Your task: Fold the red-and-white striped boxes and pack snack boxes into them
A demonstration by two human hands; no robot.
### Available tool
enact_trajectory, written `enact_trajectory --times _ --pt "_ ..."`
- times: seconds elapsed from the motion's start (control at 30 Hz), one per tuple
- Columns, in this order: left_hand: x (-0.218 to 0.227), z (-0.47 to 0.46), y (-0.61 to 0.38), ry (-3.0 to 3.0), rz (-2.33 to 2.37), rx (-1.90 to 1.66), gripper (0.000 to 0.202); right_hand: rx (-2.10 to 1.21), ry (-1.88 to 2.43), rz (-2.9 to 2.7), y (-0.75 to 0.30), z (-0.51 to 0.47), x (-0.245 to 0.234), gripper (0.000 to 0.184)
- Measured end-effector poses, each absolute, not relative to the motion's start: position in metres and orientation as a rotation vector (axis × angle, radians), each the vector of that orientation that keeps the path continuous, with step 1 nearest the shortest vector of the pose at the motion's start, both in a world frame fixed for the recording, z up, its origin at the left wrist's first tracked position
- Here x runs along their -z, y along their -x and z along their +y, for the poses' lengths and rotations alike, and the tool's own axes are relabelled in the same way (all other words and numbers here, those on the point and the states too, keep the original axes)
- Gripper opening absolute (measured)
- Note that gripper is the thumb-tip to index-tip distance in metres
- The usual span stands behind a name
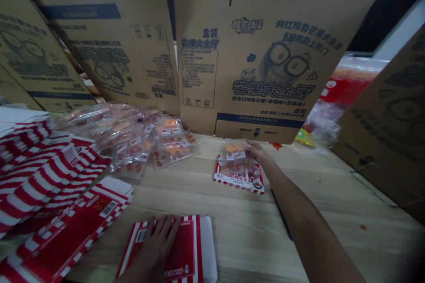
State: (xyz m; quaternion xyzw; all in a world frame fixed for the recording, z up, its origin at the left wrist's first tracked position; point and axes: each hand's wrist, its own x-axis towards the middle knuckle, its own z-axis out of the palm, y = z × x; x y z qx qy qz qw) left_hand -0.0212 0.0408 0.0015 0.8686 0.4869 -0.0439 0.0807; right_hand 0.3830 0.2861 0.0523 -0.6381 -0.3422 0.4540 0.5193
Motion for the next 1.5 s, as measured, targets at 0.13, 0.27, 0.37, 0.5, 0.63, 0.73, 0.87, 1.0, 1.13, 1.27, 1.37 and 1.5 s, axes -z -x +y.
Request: enact_trajectory --times 0.13,0.27,0.37,0.5,0.63,0.73,0.87,1.0,1.13,1.27,1.37,1.5 --pt "-0.011 0.042 0.017 -2.518 1.491 0.133 0.111 -1.274 1.474 -0.919 -0.383 0.258 -0.067 0.044" --pt "-0.023 0.044 0.013 -2.434 1.609 0.092 0.108 -1.479 1.39 -1.148 -0.371 0.211 -0.075 0.057" --pt "-0.028 0.043 0.011 -2.427 1.683 0.023 0.109 -1.543 1.335 -1.431 -0.357 0.17 -0.071 0.054" --pt "-0.031 0.038 0.006 -2.421 1.688 -0.056 0.111 -1.488 1.402 -1.631 -0.336 0.13 -0.056 0.046" --pt "-0.029 0.031 0.001 -2.447 1.683 -0.15 0.111 -1.27 1.349 -1.892 -0.315 0.108 -0.048 0.037" --pt "-0.024 0.027 -0.004 -2.517 1.649 -0.21 0.113 -1.227 1.206 -2.14 -0.295 0.093 -0.047 0.034" --pt "-0.024 0.025 -0.012 -2.589 1.547 -0.159 0.114 -1.096 1.206 -2.379 -0.265 0.081 -0.038 0.031" --pt "-0.023 0.03 -0.012 -2.551 1.49 -0.031 0.121 -0.978 1.29 -2.026 -0.266 0.072 -0.02 0.026" --pt "-0.017 0.034 -0.004 -2.532 1.413 0.046 0.125 -0.685 1.591 -1.422 -0.319 0.044 -0.007 0.026" --pt "-0.016 0.033 -0.005 -2.544 1.367 0.06 0.129 -0.694 1.849 -1.258 -0.349 0.004 0.005 0.057" --pt "-0.018 0.029 -0.014 -2.543 1.39 0.033 0.126 -0.929 1.709 -1.231 -0.314 -0.016 0.014 0.062" --pt "-0.021 0.024 -0.019 -2.534 1.455 -0.039 0.121 -1.304 1.36 -1.198 -0.242 -0.021 0.014 0.064"
